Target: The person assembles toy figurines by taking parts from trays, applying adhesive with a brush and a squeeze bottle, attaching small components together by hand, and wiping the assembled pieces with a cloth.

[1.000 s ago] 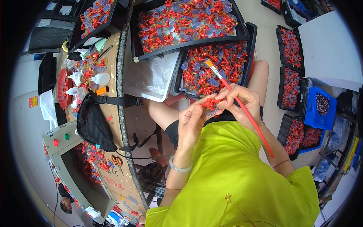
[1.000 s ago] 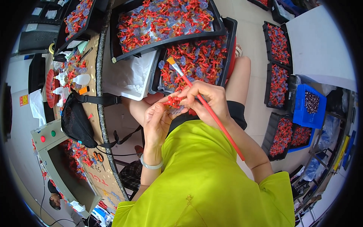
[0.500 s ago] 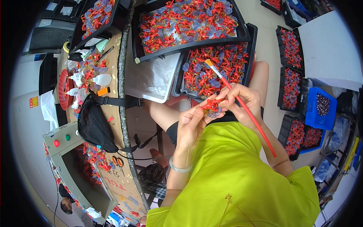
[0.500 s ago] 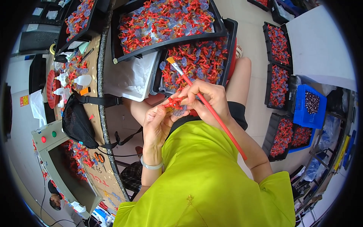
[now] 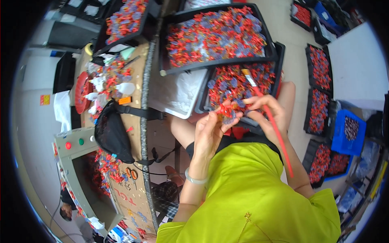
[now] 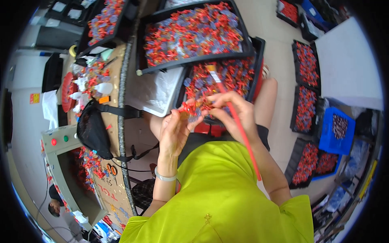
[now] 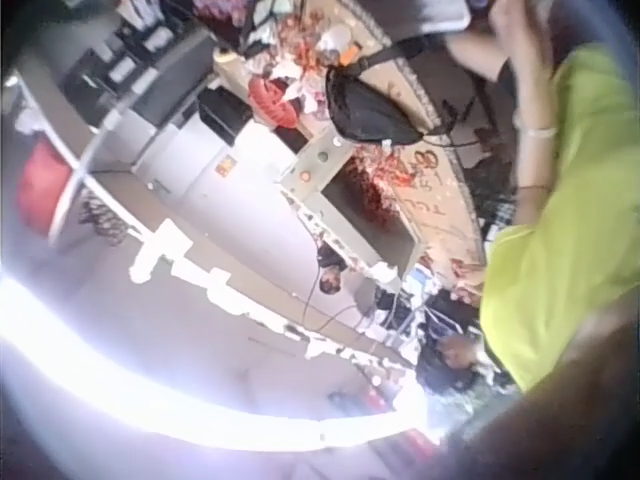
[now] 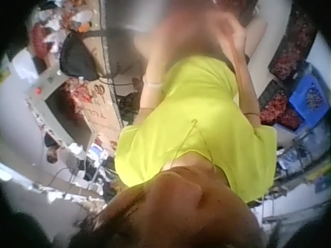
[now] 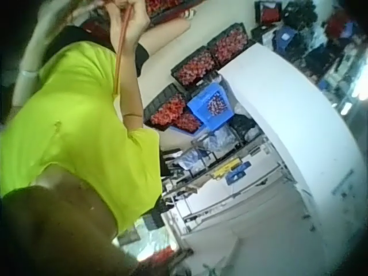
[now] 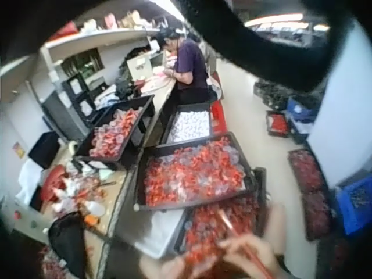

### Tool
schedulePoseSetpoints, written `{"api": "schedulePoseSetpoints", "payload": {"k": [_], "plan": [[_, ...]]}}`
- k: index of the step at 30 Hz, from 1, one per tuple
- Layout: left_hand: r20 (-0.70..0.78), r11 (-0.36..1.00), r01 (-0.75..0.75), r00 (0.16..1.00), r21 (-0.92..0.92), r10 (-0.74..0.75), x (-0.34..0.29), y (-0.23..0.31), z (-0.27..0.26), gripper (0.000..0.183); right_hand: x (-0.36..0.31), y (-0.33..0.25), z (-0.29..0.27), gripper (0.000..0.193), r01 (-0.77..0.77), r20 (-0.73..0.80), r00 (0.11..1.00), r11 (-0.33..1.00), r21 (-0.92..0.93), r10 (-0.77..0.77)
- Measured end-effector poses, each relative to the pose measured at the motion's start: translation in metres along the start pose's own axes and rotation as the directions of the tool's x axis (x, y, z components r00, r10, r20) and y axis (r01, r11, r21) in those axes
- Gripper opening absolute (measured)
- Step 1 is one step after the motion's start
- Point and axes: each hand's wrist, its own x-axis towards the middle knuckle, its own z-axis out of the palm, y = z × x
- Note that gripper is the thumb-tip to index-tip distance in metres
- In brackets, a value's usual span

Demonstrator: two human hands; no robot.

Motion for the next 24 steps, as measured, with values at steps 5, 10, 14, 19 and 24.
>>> {"api": "schedulePoseSetpoints", "payload": {"k": [5,10,14,19,24], "plan": [[-0.045,0.763,-0.565,0.794,0.313,0.606,0.064,0.104,-0.014,0.044,-0.001,0.012,-0.045,0.011,0.039,-0.170,0.985,0.999,0.013,-0.036],[-0.113,0.500,-0.622,0.554,0.603,0.825,0.139,0.244,-0.034,0.057,-0.005,0.022,-0.057,0.005,-0.055,-0.196,0.979,0.997,0.050,0.064],[0.014,0.386,-0.553,0.585,0.739,0.811,0.173,0.214,-0.067,0.040,-0.013,0.031,-0.068,0.005,-0.083,-0.297,0.950,0.995,0.057,0.096],[0.123,0.057,-0.198,0.784,0.979,0.608,0.213,0.119,-0.074,0.020,-0.024,0.030,-0.082,0.005,-0.129,-0.378,0.913,0.988,0.082,0.151],[0.217,-0.526,0.079,0.851,0.847,0.478,0.258,0.079,-0.123,0.035,-0.027,0.025,-0.086,0.006,-0.137,-0.372,0.916,0.989,0.063,0.151]]}}
